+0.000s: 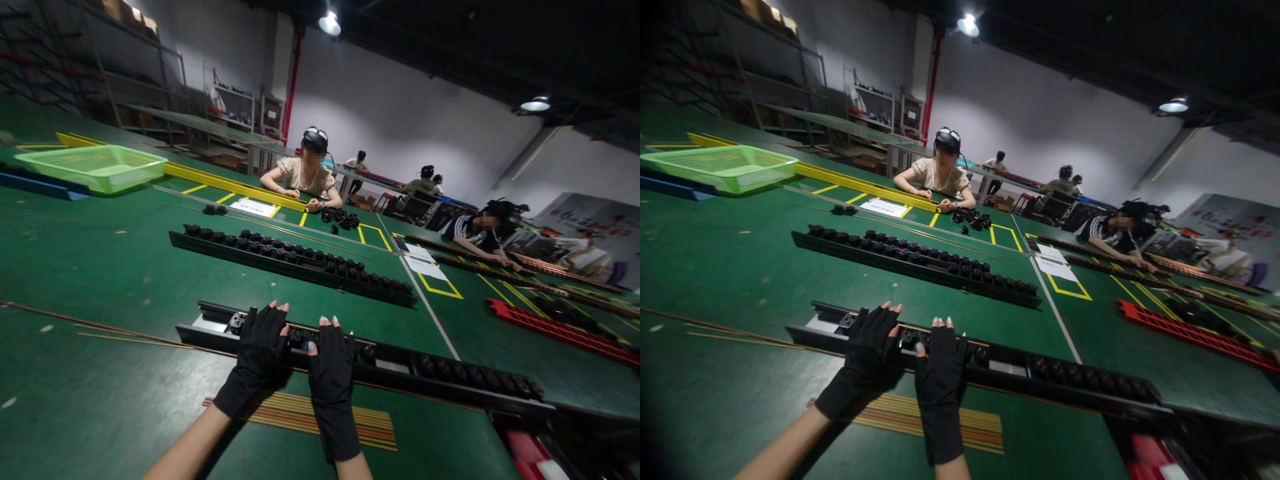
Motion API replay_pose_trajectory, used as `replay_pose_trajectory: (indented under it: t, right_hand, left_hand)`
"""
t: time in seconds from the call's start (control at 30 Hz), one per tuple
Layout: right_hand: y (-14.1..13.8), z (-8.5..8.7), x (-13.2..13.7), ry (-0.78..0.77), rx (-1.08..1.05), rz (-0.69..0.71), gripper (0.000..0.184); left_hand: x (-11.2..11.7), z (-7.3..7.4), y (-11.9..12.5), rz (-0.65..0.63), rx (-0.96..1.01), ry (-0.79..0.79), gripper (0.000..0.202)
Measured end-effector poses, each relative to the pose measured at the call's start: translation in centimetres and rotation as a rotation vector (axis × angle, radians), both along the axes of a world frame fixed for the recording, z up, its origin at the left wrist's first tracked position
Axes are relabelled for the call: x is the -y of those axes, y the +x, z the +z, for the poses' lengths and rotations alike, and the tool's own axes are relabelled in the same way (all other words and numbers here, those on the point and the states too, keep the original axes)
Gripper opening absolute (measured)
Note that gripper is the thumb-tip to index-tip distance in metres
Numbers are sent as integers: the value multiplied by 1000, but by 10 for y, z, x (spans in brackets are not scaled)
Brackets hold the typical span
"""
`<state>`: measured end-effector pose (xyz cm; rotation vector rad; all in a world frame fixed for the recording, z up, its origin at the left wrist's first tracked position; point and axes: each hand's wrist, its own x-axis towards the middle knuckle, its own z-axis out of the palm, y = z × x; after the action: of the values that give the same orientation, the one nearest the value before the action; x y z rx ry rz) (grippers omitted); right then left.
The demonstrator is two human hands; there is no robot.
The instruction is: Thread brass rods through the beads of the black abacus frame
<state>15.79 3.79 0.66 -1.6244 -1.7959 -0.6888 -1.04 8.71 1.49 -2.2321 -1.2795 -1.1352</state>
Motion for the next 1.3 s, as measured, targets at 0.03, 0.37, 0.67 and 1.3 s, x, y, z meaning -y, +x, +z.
replay_pose_trajectory:
  t: [0.03,0.37,0.67,1.3]
  right_hand:
    - [0,0,0,-3,-4,-1,44]
    - [0,2,0,2,-18,-6,43]
    - [-2,2,-2,-16,-38,-15,46]
    - [-2,-8,-4,-51,-97,-16,43]
  left_hand:
    - [2,1,2,-2,11,11,49]
    - [6,-4,13,-41,-19,-61,43]
    - [19,0,33,-141,64,-30,46]
    - [19,-2,46,-213,61,-44,52]
